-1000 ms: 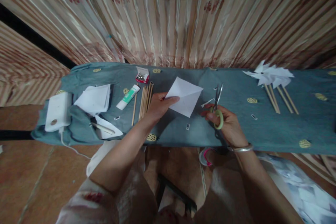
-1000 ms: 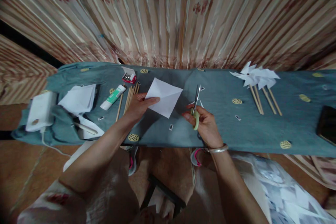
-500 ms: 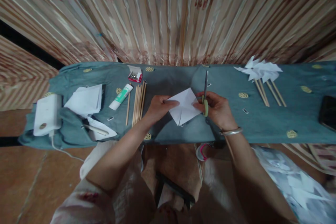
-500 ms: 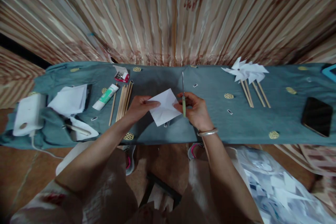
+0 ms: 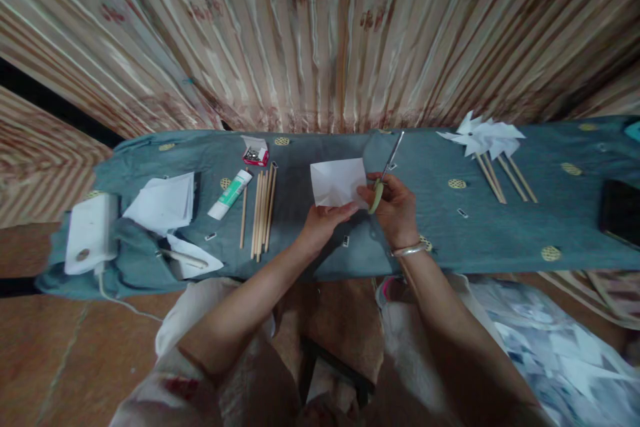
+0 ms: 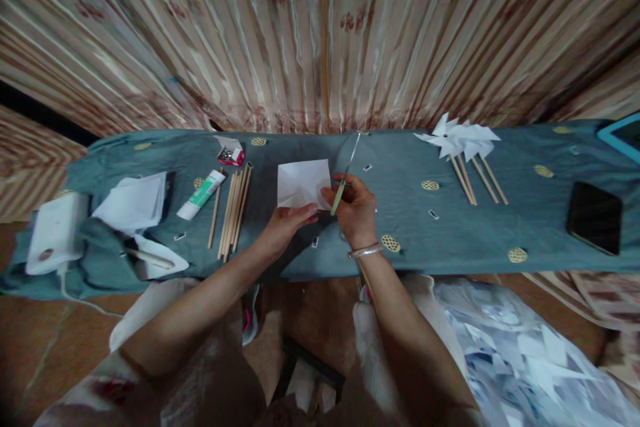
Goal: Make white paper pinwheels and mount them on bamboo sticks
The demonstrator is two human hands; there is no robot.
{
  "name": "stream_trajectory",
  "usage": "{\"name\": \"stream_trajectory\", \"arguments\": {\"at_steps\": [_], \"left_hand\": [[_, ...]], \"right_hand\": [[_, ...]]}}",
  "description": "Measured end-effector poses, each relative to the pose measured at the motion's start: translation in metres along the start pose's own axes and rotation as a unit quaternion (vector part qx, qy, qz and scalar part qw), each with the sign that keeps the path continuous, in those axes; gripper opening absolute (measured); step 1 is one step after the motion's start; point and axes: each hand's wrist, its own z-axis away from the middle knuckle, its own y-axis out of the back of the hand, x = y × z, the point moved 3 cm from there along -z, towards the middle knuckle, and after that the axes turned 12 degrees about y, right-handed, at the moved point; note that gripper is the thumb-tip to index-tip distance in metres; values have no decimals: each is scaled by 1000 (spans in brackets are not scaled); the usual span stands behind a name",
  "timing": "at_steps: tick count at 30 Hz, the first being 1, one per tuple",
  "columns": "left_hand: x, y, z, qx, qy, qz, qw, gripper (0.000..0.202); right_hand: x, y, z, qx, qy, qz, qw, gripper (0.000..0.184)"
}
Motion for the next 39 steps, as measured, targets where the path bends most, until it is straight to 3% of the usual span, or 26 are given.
{"name": "stream_trajectory", "arguments": {"at_steps": [7,21,28,34,39], "left_hand": [[4,13,-3,76,-13,72,994,36],[18,20,-2,124,-32,5,992,24],[31,31,-7,157,-74,-11,985,24],[40,39,-11,171,-82,6,982,27],[39,34,-9,159,-84,-12,984,22]], "right_hand": [[6,-10,4,-22,-15,-35,999,45],[10,-10,15,-30,-54,-66,996,42],[-3,4,35,-187,-74,-24,979,50],[-12,12,55,-389,-117,43,913,60],[-8,14,59,-419,-146,79,892,58]]}}
